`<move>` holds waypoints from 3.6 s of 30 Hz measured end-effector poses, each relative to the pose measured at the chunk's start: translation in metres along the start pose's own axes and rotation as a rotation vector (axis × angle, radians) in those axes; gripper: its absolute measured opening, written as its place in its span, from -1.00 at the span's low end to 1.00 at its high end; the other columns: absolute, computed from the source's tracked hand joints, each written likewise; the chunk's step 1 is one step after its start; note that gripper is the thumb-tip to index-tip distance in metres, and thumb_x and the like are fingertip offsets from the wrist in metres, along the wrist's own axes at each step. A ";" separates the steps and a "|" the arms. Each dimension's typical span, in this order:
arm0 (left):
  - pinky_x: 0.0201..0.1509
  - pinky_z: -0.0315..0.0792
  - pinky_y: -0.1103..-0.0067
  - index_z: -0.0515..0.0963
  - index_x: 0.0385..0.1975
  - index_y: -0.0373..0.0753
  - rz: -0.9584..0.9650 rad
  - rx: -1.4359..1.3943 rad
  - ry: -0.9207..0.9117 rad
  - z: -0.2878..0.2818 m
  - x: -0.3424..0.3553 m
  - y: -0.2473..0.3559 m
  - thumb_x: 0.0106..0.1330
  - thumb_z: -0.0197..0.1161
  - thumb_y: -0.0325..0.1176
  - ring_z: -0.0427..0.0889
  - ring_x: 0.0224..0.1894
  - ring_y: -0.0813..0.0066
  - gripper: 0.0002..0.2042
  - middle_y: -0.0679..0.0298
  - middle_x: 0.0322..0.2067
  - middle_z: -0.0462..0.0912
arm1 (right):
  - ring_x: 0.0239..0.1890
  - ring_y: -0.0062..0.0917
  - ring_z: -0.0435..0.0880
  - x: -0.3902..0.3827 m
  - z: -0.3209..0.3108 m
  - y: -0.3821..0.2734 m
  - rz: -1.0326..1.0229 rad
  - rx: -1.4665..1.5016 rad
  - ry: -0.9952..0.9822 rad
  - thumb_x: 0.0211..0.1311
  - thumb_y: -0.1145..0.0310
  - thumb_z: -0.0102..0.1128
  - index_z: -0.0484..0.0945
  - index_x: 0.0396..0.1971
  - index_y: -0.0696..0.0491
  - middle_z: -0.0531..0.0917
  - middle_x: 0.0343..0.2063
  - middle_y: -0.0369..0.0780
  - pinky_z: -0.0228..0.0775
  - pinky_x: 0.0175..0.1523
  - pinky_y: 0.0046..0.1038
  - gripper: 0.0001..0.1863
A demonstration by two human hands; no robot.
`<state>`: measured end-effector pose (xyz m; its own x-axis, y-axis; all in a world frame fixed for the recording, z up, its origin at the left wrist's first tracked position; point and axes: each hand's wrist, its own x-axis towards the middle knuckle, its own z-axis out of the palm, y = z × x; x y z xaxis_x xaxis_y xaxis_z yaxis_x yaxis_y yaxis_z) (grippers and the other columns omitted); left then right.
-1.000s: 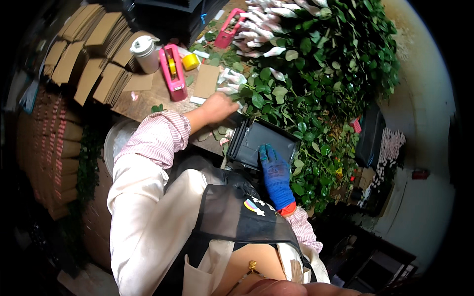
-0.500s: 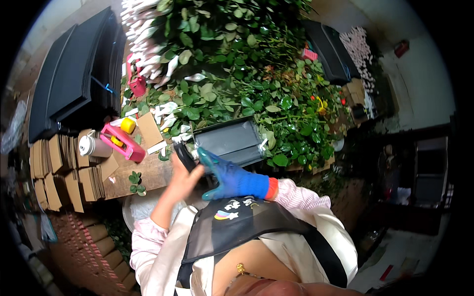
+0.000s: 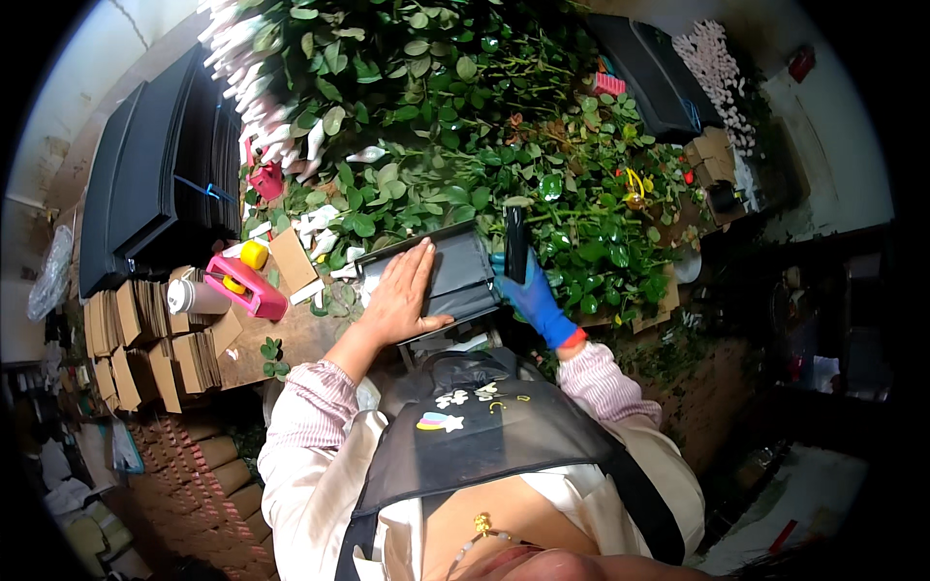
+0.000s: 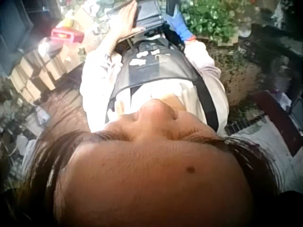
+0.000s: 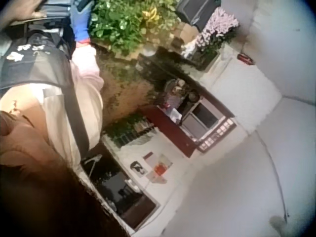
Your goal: The person arranges white flowers and green leaves into a black rectangular tray. They place the flowers and leaves into the tray, then cover them with a lid. The person repeats this process with multiple trays.
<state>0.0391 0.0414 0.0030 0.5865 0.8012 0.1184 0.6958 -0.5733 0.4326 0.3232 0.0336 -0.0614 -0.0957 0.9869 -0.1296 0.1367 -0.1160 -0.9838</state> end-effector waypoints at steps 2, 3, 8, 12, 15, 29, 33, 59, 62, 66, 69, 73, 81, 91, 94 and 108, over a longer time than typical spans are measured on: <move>0.50 0.04 0.20 0.08 0.43 -0.38 0.048 0.131 -0.050 0.009 -0.001 -0.003 0.21 0.22 0.27 0.14 0.46 -0.02 -0.02 -0.07 0.45 0.08 | -0.02 -0.58 0.64 0.020 -0.006 0.019 0.058 0.204 -0.011 0.28 0.52 0.26 0.35 0.19 0.12 0.62 -0.01 -0.23 0.51 0.09 -0.52 -0.51; 0.49 0.04 0.21 0.10 0.42 -0.38 0.069 0.194 -0.073 0.010 -0.002 -0.004 0.24 0.19 0.27 0.14 0.46 -0.01 -0.05 -0.06 0.46 0.08 | -0.07 -0.58 0.64 0.020 -0.005 0.011 0.051 0.248 -0.019 0.28 0.49 0.27 0.37 0.18 0.13 0.63 -0.04 -0.25 0.52 0.05 -0.52 -0.52; 0.51 0.00 0.22 0.16 0.42 -0.30 0.068 0.250 -0.149 0.013 -0.005 -0.003 0.37 0.06 0.20 0.08 0.49 0.06 -0.20 0.01 0.47 0.09 | -0.20 -0.53 0.67 -0.014 -0.020 -0.047 0.166 -0.068 -0.148 0.25 0.35 0.32 0.37 0.21 0.11 0.68 -0.14 -0.19 0.55 -0.11 -0.48 -0.45; 0.54 -0.05 0.25 0.17 0.42 -0.28 0.085 0.239 -0.151 0.012 -0.001 -0.001 0.40 0.04 0.15 0.03 0.52 0.09 -0.25 0.05 0.47 0.09 | -0.11 0.01 0.66 -0.047 -0.030 -0.087 0.234 -0.954 -0.365 0.11 0.12 0.20 0.17 0.38 0.05 0.62 -0.06 0.11 0.52 0.02 -0.12 -0.18; 0.56 -0.10 0.25 0.17 0.42 -0.29 0.092 0.228 -0.153 0.013 0.000 -0.002 0.41 0.04 0.14 0.00 0.53 0.10 -0.26 0.04 0.47 0.08 | -0.05 0.02 0.64 -0.058 -0.021 -0.071 0.149 -1.137 -0.332 0.10 0.10 0.19 0.06 0.42 0.13 0.59 -0.03 0.16 0.48 0.09 -0.09 -0.09; 0.57 -0.18 0.23 0.19 0.42 -0.26 0.054 -0.020 -0.104 0.009 -0.009 -0.001 0.38 0.15 0.06 -0.07 0.54 0.05 -0.28 -0.02 0.48 0.05 | -0.14 0.00 0.65 -0.055 -0.031 -0.081 0.167 -0.889 -0.307 0.20 0.07 0.19 0.29 0.29 0.04 0.65 -0.15 0.09 0.51 0.00 -0.06 -0.31; 0.45 0.17 0.28 0.03 0.48 -0.18 -0.410 -1.052 0.085 -0.004 -0.038 0.047 0.35 0.29 -0.32 0.29 0.41 0.14 -0.25 -0.04 0.41 0.23 | -0.08 0.01 0.66 -0.060 -0.007 -0.127 0.004 -0.750 -0.216 0.23 -0.06 0.22 0.26 0.31 0.09 0.63 -0.07 0.12 0.52 0.02 -0.13 -0.23; 0.18 0.28 0.06 0.47 0.11 -0.33 -0.588 0.146 0.512 0.068 -0.147 -0.130 0.39 0.17 -0.26 0.39 0.10 -0.21 -0.62 -0.20 0.04 0.41 | 0.01 -0.14 0.61 -0.011 0.045 -0.051 -0.420 -0.754 -0.043 0.32 0.31 0.05 0.42 0.24 0.03 0.60 0.04 -0.01 0.47 0.12 -0.19 -0.52; 0.15 0.41 0.31 0.40 0.12 -0.40 -0.763 -0.135 0.906 0.020 -0.156 -0.104 0.38 0.19 -0.40 0.50 0.06 0.06 -0.64 -0.07 0.01 0.50 | -0.11 -0.09 0.63 0.003 0.027 -0.007 -0.067 -0.790 0.072 0.27 0.33 0.08 0.49 0.09 0.12 0.63 -0.09 0.03 0.50 -0.04 -0.13 -0.60; 0.08 0.46 0.44 0.29 0.16 -0.39 -0.998 -0.513 1.410 0.006 -0.180 -0.137 0.37 0.27 -0.40 0.57 -0.05 0.35 -0.56 0.06 -0.01 0.51 | 0.05 -0.13 0.62 -0.031 0.016 -0.083 -0.354 -0.858 0.153 0.31 0.35 0.14 0.38 0.29 0.12 0.60 0.07 0.02 0.44 0.18 -0.25 -0.45; 0.05 0.48 0.39 0.46 0.12 -0.38 -1.262 -0.293 1.190 0.016 -0.195 -0.170 0.28 0.37 -0.15 0.61 -0.09 0.24 -0.48 0.00 -0.07 0.58 | 0.08 -0.43 0.62 -0.038 0.035 -0.101 -0.197 -0.542 -0.016 0.33 0.48 0.06 0.34 0.34 0.15 0.60 0.09 -0.07 0.43 0.19 -0.42 -0.44; -0.17 0.50 0.44 0.68 -0.20 -0.37 -1.257 -0.393 1.166 0.053 -0.221 -0.229 0.25 0.34 0.02 0.67 -0.34 0.28 -0.53 0.08 -0.44 0.68 | -0.02 -0.21 0.68 -0.034 0.070 -0.109 -0.334 -0.620 -0.178 0.25 0.48 0.13 0.41 0.27 0.15 0.65 -0.01 0.02 0.49 0.12 -0.28 -0.46; -0.18 0.47 0.29 0.65 -0.40 -0.31 -1.252 -0.311 1.094 -0.002 -0.194 -0.236 0.45 0.08 -0.05 0.69 -0.36 0.11 -0.58 0.00 -0.48 0.68 | 0.04 -0.14 0.65 -0.038 0.071 -0.130 -0.424 -0.756 -0.229 0.23 0.41 0.22 0.47 0.21 0.14 0.64 0.02 0.00 0.47 0.16 -0.25 -0.49; -0.16 0.49 0.07 0.58 -0.27 -0.25 -1.236 0.151 0.463 0.006 -0.202 -0.169 0.44 0.05 -0.14 0.66 -0.28 -0.19 -0.70 -0.13 -0.43 0.66 | 0.05 -0.15 0.65 -0.043 0.053 -0.128 -0.369 -0.704 -0.104 0.27 0.39 0.19 0.51 0.17 0.15 0.65 0.02 0.00 0.45 0.17 -0.26 -0.54; -0.17 0.49 0.08 0.58 -0.31 -0.26 -1.121 0.025 0.332 -0.012 -0.187 -0.140 0.43 0.08 -0.19 0.65 -0.27 -0.19 -0.74 -0.12 -0.41 0.66 | 0.09 -0.20 0.65 -0.041 0.047 -0.131 -0.356 -0.695 -0.103 0.30 0.41 0.17 0.49 0.19 0.17 0.63 0.06 0.00 0.43 0.21 -0.30 -0.55; -0.36 0.50 0.26 0.65 -0.55 -0.17 -0.679 -0.079 -0.074 -0.012 -0.073 0.006 0.21 0.32 0.10 0.67 -0.47 0.03 -0.59 0.10 -0.59 0.65 | 0.00 -0.18 0.67 -0.027 0.056 -0.143 -0.453 -0.719 -0.212 0.25 0.42 0.21 0.52 0.17 0.07 0.67 -0.03 -0.05 0.48 0.12 -0.28 -0.54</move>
<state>-0.0045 -0.0181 0.0079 0.0601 0.9632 -0.2620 0.8886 0.0680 0.4537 0.2513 0.0171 0.0756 -0.4630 0.8710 0.1642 0.6229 0.4516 -0.6388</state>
